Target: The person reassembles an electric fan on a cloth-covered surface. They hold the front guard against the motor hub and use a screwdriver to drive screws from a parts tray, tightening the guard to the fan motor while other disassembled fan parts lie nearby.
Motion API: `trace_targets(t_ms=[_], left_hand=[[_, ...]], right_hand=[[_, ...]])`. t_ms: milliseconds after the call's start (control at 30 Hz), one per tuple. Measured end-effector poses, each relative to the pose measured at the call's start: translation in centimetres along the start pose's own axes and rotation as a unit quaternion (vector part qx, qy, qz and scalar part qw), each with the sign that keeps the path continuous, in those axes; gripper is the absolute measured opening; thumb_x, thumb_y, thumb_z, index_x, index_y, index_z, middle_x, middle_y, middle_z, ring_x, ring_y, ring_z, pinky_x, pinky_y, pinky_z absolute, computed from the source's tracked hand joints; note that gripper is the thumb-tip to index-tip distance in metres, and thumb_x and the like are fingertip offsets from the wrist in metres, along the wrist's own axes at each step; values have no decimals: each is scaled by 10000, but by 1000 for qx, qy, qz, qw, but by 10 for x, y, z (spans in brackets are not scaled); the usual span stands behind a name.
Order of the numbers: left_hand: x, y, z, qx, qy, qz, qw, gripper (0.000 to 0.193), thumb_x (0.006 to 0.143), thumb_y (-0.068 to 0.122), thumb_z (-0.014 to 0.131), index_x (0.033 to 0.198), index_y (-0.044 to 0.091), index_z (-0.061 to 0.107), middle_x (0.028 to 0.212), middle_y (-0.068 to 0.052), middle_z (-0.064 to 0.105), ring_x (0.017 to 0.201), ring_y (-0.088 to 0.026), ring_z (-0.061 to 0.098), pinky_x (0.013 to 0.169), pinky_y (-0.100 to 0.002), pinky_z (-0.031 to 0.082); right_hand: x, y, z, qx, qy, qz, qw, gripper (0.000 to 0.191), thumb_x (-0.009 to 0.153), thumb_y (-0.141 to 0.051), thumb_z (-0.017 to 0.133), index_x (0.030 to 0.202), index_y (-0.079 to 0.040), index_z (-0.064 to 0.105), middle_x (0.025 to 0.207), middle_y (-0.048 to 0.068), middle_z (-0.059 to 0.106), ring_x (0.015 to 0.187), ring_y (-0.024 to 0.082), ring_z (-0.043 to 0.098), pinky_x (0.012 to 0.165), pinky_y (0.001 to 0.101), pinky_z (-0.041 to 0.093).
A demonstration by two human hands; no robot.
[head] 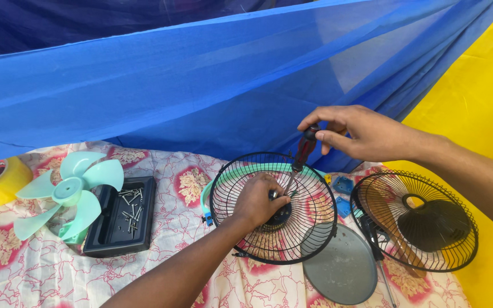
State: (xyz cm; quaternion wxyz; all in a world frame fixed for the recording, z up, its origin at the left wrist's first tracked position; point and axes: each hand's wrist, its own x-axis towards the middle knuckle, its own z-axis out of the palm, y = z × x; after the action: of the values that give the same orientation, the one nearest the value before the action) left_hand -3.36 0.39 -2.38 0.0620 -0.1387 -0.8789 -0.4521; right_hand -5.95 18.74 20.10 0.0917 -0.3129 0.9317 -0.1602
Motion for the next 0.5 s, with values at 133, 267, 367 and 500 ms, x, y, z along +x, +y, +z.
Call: trace_targets(t_ms=[133, 267, 367, 500], left_hand=[[-2, 4, -4, 0, 3, -18, 1000, 253, 768, 269, 866, 825, 63, 731, 1040, -97, 676, 1032, -269, 647, 947, -395, 506], [-2, 4, -4, -4, -4, -20, 1000, 248, 771, 266, 861, 827, 67, 724, 1032, -97, 673, 1004, -264, 659, 932, -389, 514], [-2, 4, -4, -12, 5, 2, 1000, 223, 763, 253, 857, 821, 70, 742, 1023, -97, 682, 1001, -265, 660, 930, -388, 515], [-2, 5, -6, 5, 5, 33, 999, 220, 766, 269, 866, 818, 76, 774, 976, -104, 697, 992, -274, 660, 941, -395, 509]], right_hand=[[1, -4, 0, 8, -1, -30, 1000, 346, 960, -251, 578, 1290, -163, 635, 779, 55, 750, 702, 123, 700, 603, 324, 529], [2, -5, -2, -44, 33, -30, 998, 357, 897, -343, 670, 1181, -127, 675, 839, 14, 755, 622, 120, 719, 564, 325, 548], [4, -8, -1, -63, 58, -27, 996, 352, 858, -400, 728, 975, -70, 700, 715, 73, 740, 606, 159, 689, 557, 350, 536], [4, -14, 3, -100, 65, 51, 992, 473, 885, -495, 745, 861, -29, 666, 658, 128, 718, 589, 213, 690, 585, 373, 532]])
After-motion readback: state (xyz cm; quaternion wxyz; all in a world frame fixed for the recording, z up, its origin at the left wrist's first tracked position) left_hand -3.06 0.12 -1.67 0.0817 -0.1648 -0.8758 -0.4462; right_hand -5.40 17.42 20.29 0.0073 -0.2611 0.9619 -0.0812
